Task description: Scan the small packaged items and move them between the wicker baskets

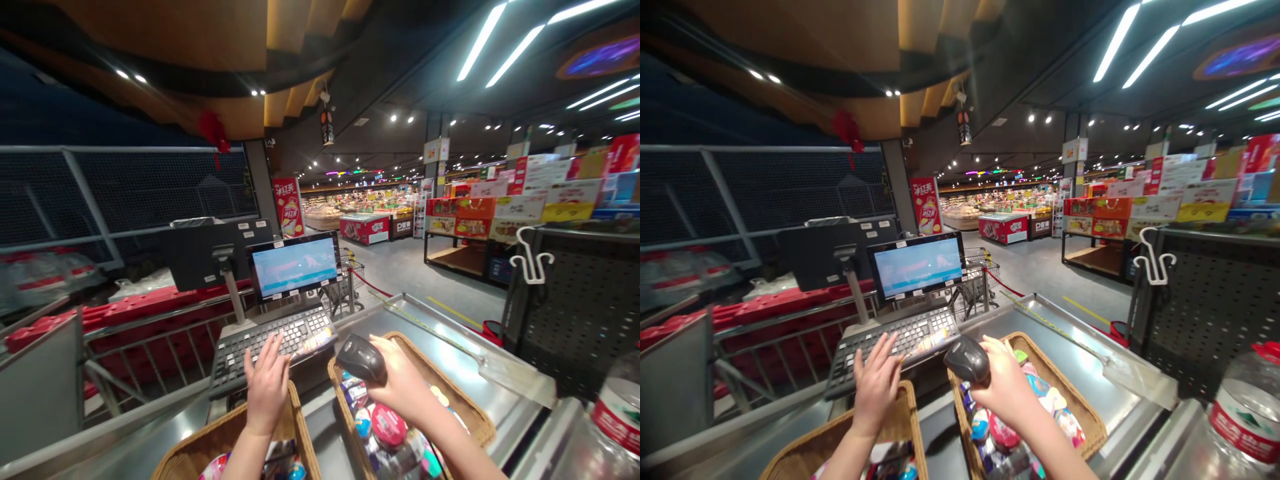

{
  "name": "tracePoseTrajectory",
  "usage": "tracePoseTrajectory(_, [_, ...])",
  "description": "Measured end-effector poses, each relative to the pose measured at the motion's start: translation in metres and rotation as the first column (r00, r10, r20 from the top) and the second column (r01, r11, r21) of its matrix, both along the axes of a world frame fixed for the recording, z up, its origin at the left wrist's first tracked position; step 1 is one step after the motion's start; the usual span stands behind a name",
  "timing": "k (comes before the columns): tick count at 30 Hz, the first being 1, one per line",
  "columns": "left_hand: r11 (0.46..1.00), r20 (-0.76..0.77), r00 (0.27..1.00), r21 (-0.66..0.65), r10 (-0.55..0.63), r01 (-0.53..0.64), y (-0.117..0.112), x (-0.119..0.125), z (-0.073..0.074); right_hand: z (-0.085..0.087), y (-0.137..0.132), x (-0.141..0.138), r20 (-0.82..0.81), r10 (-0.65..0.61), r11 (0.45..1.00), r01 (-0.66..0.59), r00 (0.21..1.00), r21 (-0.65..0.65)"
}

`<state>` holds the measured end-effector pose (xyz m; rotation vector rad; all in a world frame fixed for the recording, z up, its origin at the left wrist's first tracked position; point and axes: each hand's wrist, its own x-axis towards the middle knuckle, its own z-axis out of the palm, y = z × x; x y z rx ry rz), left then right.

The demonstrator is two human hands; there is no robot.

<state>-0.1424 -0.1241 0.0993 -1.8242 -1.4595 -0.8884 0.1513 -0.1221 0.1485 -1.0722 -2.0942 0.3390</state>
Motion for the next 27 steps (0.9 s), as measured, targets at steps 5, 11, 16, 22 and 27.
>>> tracePoseTrajectory(5, [1.000,-0.015,1.000,0.015,0.026,-0.026,-0.010,-0.008,0.003,-0.002,-0.006,-0.007,0.016,-0.009,1.000,0.009,1.000,-0.003])
tracePoseTrajectory(11, [0.999,-0.001,0.999,0.021,0.034,-0.034,-0.019,-0.015,0.003,0.004,-0.017,-0.013,0.072,-0.004,1.000,0.004,0.997,0.001])
tracePoseTrajectory(16, [0.998,-0.010,0.999,0.016,0.053,-0.053,-0.028,-0.024,0.001,0.004,-0.020,-0.019,0.048,0.027,0.999,-0.028,0.998,0.021])
tracePoseTrajectory(22, [0.996,-0.017,0.995,0.001,0.094,-0.094,-0.044,-0.041,-0.005,-0.004,-0.022,-0.029,0.035,0.062,0.998,-0.061,0.997,-0.011])
tracePoseTrajectory(27, [0.992,-0.025,0.992,-0.022,0.127,-0.127,-0.063,-0.059,-0.012,-0.006,-0.027,-0.040,0.029,0.113,0.994,-0.112,0.993,-0.017])
